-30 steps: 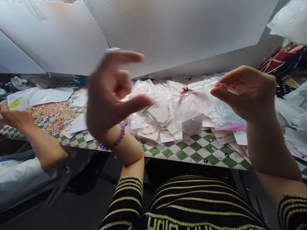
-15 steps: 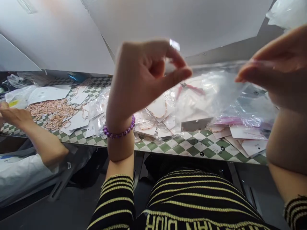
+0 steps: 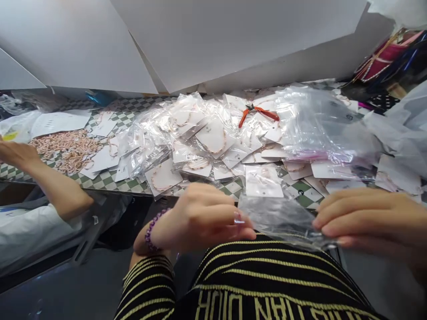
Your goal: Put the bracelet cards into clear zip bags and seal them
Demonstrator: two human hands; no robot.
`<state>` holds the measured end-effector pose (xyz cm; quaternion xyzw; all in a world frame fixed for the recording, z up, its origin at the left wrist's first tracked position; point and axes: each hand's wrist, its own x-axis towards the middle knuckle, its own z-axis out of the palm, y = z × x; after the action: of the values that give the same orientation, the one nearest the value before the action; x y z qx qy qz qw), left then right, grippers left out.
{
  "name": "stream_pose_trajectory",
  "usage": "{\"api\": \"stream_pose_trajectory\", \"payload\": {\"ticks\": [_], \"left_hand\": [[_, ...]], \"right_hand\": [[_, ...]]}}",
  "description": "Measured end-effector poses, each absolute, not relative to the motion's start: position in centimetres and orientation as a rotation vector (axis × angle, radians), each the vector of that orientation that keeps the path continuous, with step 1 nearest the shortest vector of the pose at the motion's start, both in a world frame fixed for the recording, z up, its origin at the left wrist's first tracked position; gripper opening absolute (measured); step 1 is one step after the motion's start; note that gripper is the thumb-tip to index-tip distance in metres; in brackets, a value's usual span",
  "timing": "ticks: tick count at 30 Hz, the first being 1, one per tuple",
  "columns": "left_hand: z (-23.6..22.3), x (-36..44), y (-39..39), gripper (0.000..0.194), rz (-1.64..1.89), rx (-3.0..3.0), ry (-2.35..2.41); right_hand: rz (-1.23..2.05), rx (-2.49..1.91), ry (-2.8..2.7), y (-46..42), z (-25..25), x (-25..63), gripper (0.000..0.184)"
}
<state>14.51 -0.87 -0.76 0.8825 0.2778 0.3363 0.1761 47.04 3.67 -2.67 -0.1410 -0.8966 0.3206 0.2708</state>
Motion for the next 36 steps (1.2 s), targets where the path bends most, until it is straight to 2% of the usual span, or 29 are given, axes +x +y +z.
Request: {"api": "stream_pose_trajectory", "payload": {"ticks": [4,8,10,14,18,28,30,33,36], "left_hand": [[-3.9,14.5,-1.8,0.018,0.857,2.404,0.846],[-6.3,14.7,0.9,0.021,0.884,2.273,1.06],[-7.5,14.7,3.1,0.024,0.841,2.21,1.206],[-9.4,14.5,7.1,0.021,0.548,2.044,1.468],[-10.4,14.5,8.8,0.019,0.358,2.042,1.644],[-11.4,15.4,8.5,0.025,0.1,2.191,1.804],[-11.4,15.1,8.4,0.031,0.178,2.226,1.817],[-11.2,14.8,8.0,0.031,0.533,2.314,1.708],[-11.6,15.6,7.1,0.035,0.858,2.471,1.266]], "right_hand": [[1.037,-0.379,-2.355,2.0,-6.3,47.1,0.018],[1.086,-0.763,-2.08,3.7,-9.1,46.5,0.014],[1.116,-1.017,-2.013,5.2,-10.4,45.5,0.02],[0.814,-1.399,-2.096,7.6,-12.6,43.4,0.035],[0.553,-1.505,-2.222,8.4,-13.9,42.4,0.03],[0.392,-1.561,-2.285,8.9,-15.0,42.2,0.028],[0.349,-1.509,-2.284,8.7,-14.7,42.4,0.036],[0.295,-1.27,-2.287,8.1,-14.0,42.6,0.039],[0.334,-0.923,-2.476,7.5,-13.5,42.7,0.051]]}}
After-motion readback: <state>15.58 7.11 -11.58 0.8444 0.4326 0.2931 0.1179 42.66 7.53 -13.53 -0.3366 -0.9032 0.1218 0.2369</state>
